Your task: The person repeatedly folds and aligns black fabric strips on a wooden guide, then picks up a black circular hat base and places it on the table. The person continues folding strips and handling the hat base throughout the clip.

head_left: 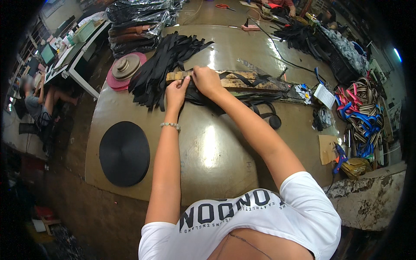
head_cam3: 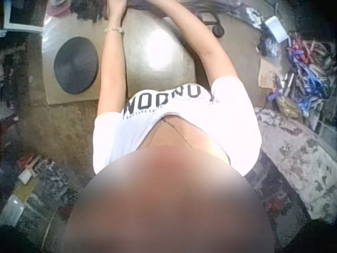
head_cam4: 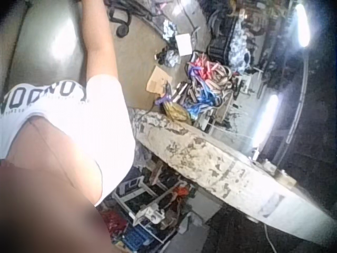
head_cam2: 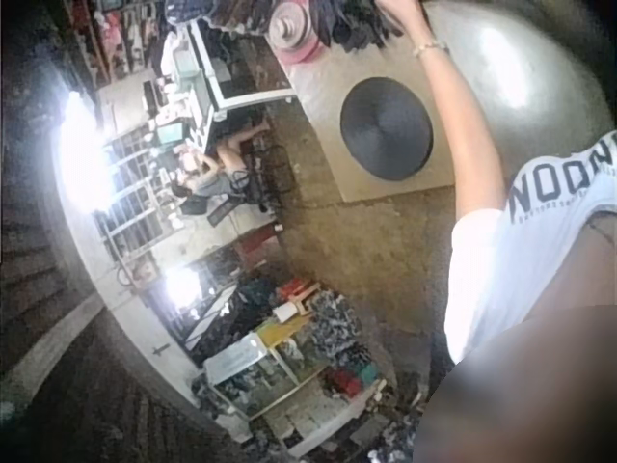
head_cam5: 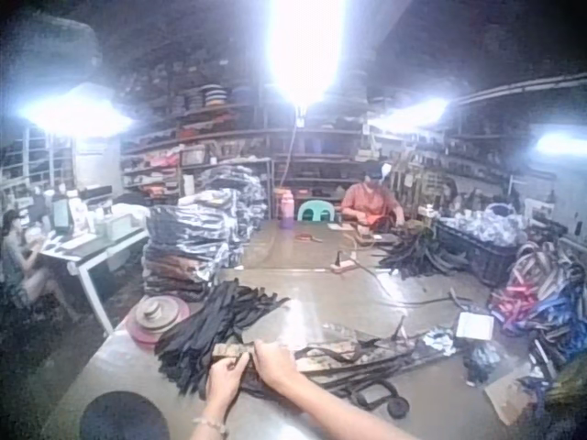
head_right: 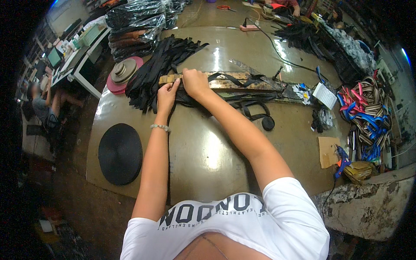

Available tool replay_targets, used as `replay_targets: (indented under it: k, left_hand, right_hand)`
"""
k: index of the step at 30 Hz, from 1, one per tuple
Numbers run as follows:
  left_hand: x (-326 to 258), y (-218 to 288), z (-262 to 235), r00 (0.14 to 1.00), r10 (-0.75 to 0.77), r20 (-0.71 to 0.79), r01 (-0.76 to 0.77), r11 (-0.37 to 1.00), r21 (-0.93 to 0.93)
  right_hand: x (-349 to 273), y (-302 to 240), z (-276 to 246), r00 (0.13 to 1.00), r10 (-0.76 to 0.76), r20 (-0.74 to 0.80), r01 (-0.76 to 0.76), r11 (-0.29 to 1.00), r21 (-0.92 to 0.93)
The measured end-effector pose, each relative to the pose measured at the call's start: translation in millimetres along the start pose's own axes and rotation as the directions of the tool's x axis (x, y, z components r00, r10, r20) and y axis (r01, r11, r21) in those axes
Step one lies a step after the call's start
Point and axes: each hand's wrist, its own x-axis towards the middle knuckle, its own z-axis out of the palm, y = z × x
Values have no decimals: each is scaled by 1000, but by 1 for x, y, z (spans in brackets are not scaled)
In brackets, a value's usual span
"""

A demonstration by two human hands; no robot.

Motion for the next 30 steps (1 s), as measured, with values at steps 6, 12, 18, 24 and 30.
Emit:
replay_targets:
  k: [6,12,18,24,30]
  left_hand:
    - [4,-6,5,999,-14,-33,16,998,59]
    - [5,-10,3,998,45,-38,-42,996,79]
    - [7,-7,2,999,31,-26,-27,991,133]
    - [2,-1,3,999,4,-33,0,990,144]
    - [4,-1,1,999,-14,-34,21,981,193]
  right_hand:
    - [-4,-3,-39,989,-21,148,10,997,73]
    - [-52,67,-215,913,-36,407,-41,983,178]
    - [-95,177,-289,856,500,127,-499,740,451]
    - [-124,259,-205,848,529,16,-501,794,345]
    - [-140,283,-181,879,478,-8,-453,838,304]
